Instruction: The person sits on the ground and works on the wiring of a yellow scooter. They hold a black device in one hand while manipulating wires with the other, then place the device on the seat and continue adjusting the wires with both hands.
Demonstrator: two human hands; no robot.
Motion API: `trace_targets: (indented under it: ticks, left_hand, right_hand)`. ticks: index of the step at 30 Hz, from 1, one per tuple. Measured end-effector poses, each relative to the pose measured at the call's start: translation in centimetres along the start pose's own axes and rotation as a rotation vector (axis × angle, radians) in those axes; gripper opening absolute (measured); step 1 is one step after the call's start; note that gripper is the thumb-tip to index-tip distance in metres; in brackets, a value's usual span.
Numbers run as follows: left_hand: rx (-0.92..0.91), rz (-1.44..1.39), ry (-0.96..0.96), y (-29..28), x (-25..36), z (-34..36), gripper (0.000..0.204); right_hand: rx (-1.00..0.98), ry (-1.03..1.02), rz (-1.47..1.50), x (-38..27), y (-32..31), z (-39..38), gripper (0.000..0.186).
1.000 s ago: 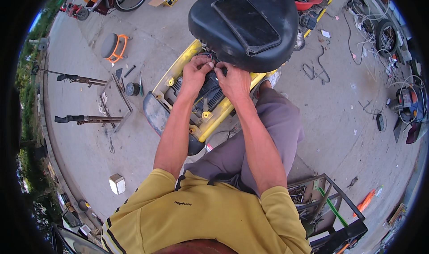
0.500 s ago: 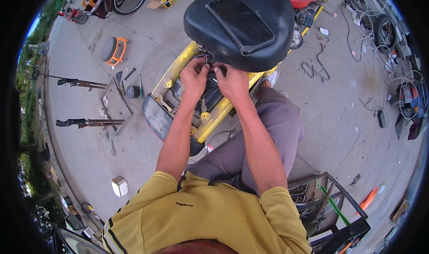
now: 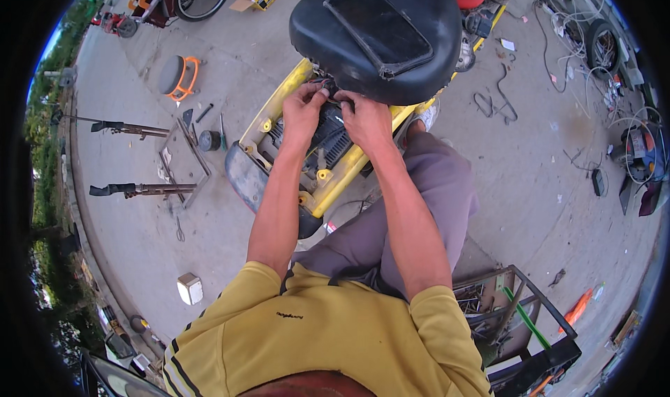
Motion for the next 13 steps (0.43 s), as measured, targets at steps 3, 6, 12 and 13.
trace_targets:
  ticks: [3,6,12,13]
  left_hand:
    - [0.019,-0.048,0.006,0.2,0.1,-0.4,0.015]
    - [0.005,-0.109,-0.018,0.4,0.8,-1.1,0.015]
    - [-0.016,-0.062,-0.083,0.4,1.0,-1.6,0.018]
    - [-0.018,-0.062,-0.082,0.4,1.1,-1.6,0.018]
  right_hand:
    - [0.056,0.011,-0.061,0.1,0.2,-0.1,0.018]
    - [0.112,0.008,-0.075,0.0,0.1,-0.3,0.018]
    - [0.108,0.019,-0.033,0.2,-0.4,-0.3,0.017]
    - [0.107,0.016,-0.038,0.2,-0.4,-0.3,0.018]
Point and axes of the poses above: each hand's wrist, its own z-axis towards the middle knuckle, its own y-axis out of the palm, x = y × z, the point moved 6 cm from there along z, towards the middle knuckle, and after that the axes turned 12 degrees about -z, right-handed, at the moved point
